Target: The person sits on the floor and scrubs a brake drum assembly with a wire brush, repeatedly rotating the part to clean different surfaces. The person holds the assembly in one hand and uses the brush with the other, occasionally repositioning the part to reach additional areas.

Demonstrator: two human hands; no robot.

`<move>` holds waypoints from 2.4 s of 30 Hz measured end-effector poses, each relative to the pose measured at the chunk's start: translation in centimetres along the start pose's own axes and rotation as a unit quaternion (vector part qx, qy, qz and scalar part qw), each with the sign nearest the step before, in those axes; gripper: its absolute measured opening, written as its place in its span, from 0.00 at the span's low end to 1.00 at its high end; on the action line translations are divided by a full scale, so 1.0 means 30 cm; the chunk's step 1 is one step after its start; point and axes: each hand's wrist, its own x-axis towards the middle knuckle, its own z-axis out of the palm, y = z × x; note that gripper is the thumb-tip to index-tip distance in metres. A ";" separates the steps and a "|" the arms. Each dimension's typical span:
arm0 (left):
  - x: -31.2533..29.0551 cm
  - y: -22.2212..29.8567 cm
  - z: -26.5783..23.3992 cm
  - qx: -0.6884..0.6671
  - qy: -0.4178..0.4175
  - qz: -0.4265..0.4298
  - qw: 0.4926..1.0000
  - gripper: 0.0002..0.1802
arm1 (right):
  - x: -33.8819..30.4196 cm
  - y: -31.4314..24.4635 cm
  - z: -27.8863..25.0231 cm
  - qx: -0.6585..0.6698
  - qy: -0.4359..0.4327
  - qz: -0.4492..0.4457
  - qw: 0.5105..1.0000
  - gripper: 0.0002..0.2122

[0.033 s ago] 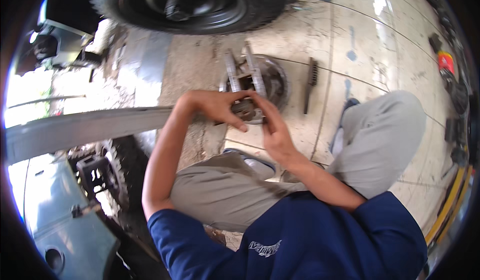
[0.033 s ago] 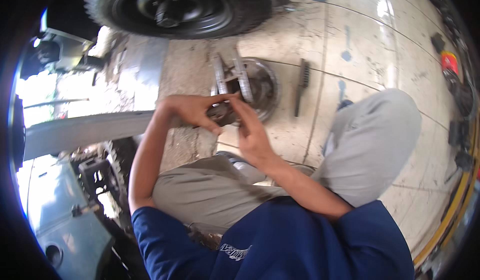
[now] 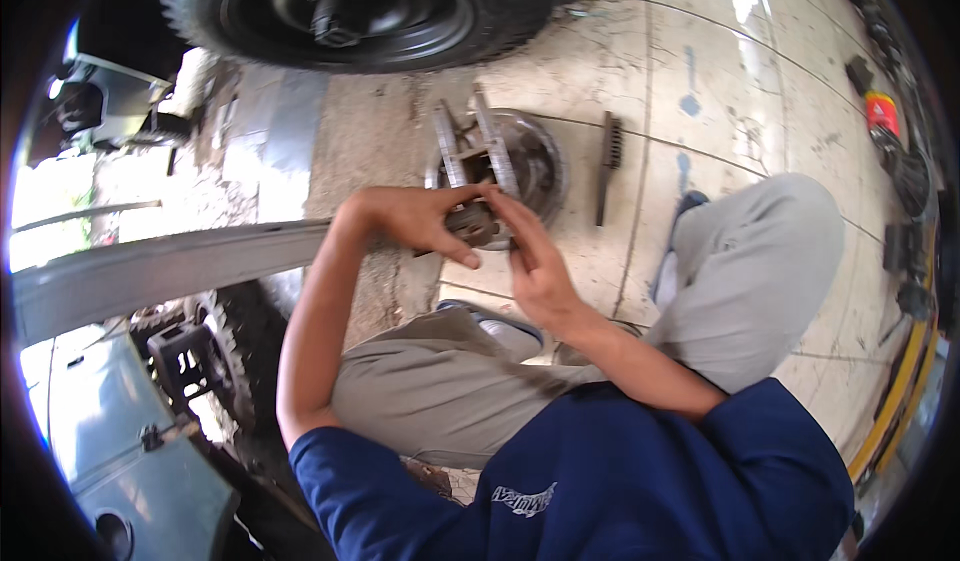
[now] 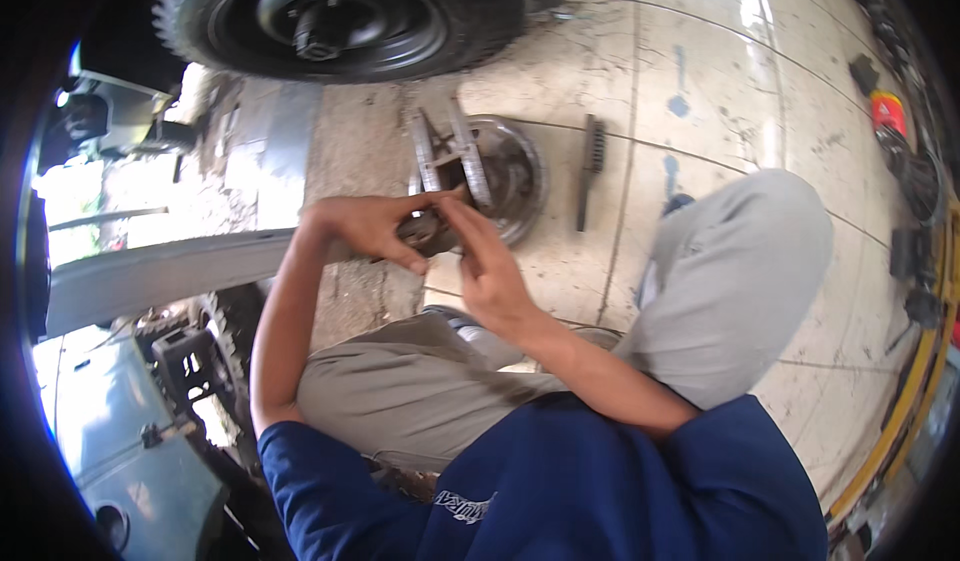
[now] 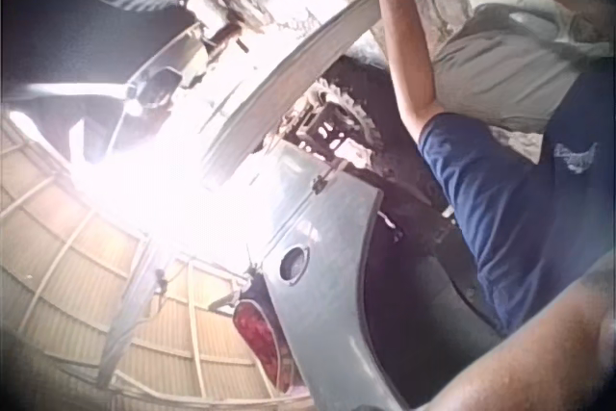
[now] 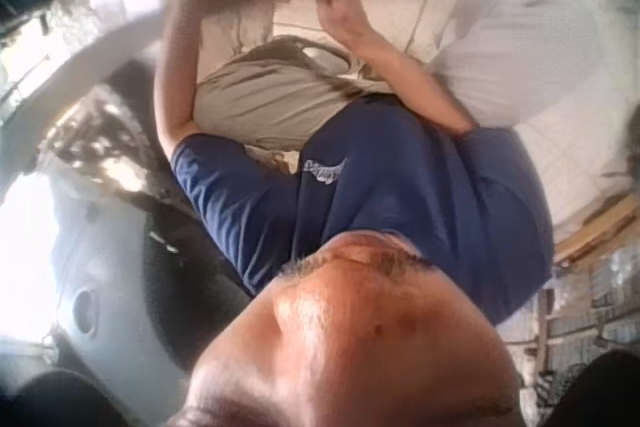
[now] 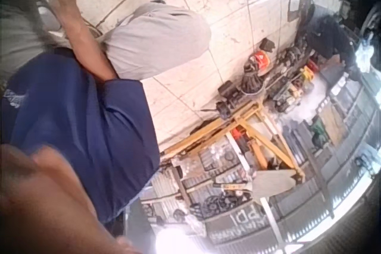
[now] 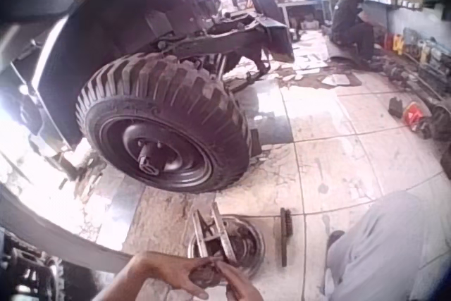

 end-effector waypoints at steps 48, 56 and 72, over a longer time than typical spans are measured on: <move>0.004 0.064 -0.063 -0.001 -0.024 -0.029 0.999 0.68 | 0.031 -0.025 -0.016 -0.054 0.018 0.028 0.998 0.34; 0.021 0.009 -0.046 0.009 -0.011 -0.015 1.000 0.69 | 0.023 -0.017 -0.008 -0.041 0.024 0.033 0.998 0.33; 0.008 0.040 -0.051 -0.004 -0.015 -0.021 1.000 0.70 | 0.028 -0.012 -0.019 -0.019 0.024 0.043 0.999 0.33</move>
